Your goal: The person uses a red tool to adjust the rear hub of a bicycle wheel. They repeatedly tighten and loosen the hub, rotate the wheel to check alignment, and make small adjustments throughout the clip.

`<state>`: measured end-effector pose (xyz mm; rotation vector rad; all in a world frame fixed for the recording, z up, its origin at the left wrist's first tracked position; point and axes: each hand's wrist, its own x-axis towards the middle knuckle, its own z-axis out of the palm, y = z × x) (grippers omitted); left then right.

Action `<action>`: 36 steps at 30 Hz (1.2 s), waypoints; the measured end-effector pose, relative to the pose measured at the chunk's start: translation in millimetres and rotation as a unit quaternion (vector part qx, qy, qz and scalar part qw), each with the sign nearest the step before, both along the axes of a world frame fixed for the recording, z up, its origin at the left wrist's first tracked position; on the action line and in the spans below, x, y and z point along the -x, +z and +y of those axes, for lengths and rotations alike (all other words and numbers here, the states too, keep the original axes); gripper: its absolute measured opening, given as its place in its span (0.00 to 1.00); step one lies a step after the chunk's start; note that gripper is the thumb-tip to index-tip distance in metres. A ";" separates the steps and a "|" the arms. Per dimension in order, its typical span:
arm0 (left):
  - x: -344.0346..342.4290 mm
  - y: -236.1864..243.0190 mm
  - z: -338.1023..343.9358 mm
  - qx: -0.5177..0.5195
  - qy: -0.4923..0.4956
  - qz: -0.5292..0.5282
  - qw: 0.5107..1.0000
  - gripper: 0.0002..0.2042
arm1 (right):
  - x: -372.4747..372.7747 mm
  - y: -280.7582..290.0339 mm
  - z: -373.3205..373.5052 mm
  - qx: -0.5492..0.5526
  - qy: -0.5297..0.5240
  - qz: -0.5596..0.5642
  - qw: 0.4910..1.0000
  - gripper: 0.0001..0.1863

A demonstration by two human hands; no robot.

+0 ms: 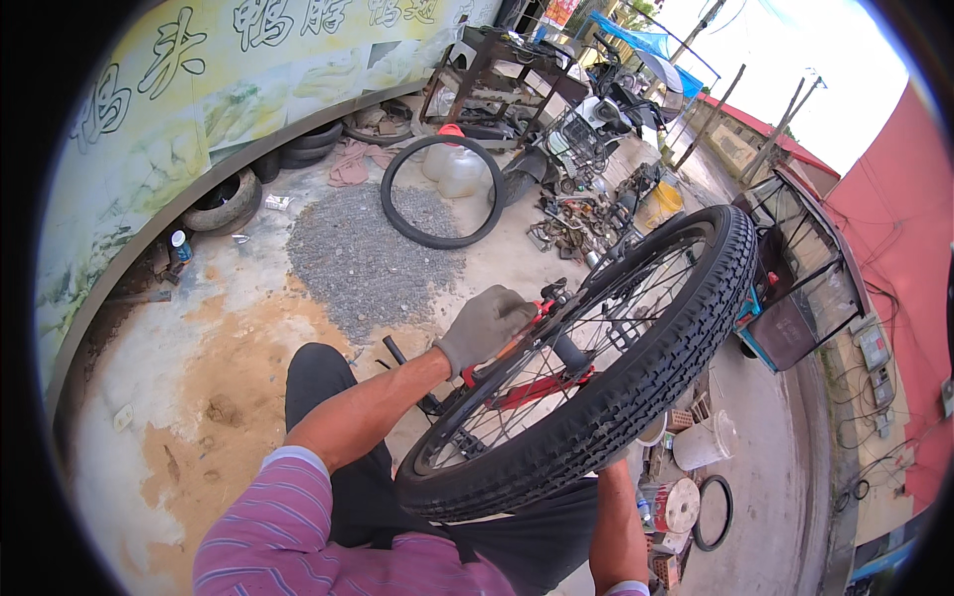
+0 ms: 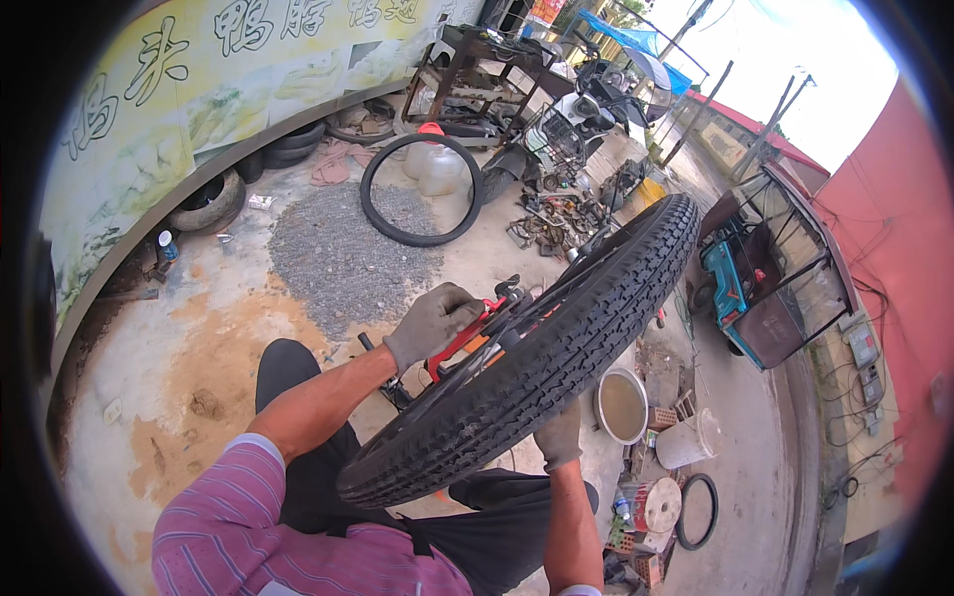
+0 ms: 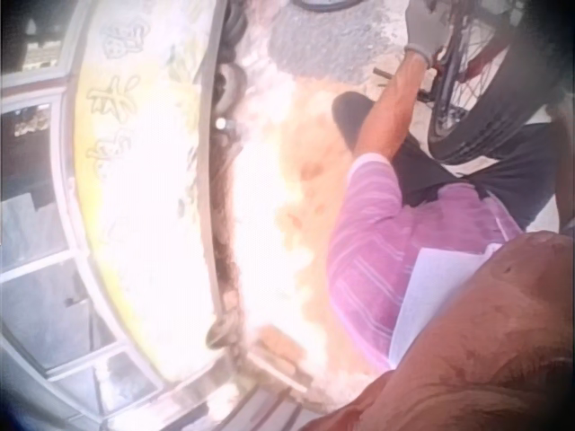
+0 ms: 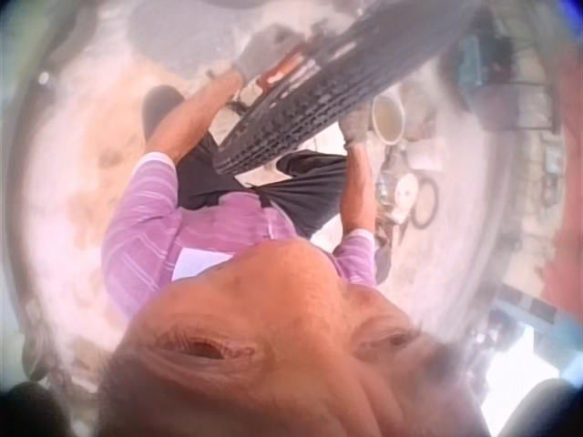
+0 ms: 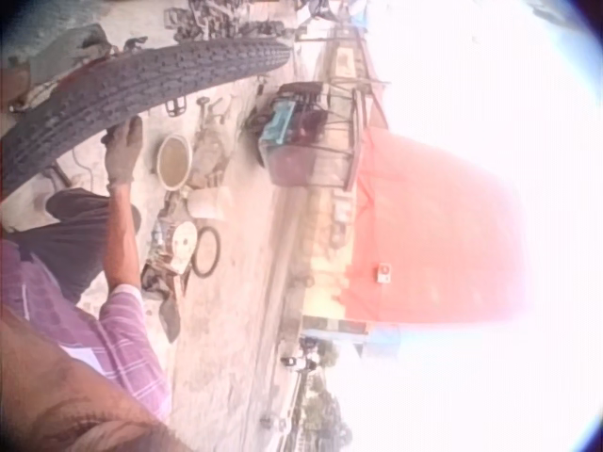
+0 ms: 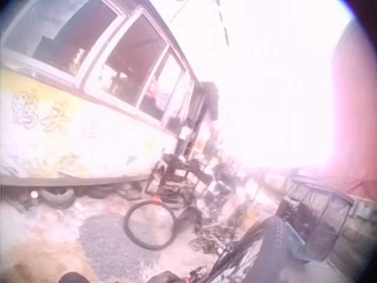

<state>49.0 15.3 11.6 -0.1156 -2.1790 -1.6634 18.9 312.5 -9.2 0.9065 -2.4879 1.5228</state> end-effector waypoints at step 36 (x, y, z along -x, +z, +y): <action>24.6 51.6 -13.0 0.039 -0.092 -0.195 0.976 0.20 | -18.8 30.5 -36.1 0.238 -0.046 -0.372 0.896 0.19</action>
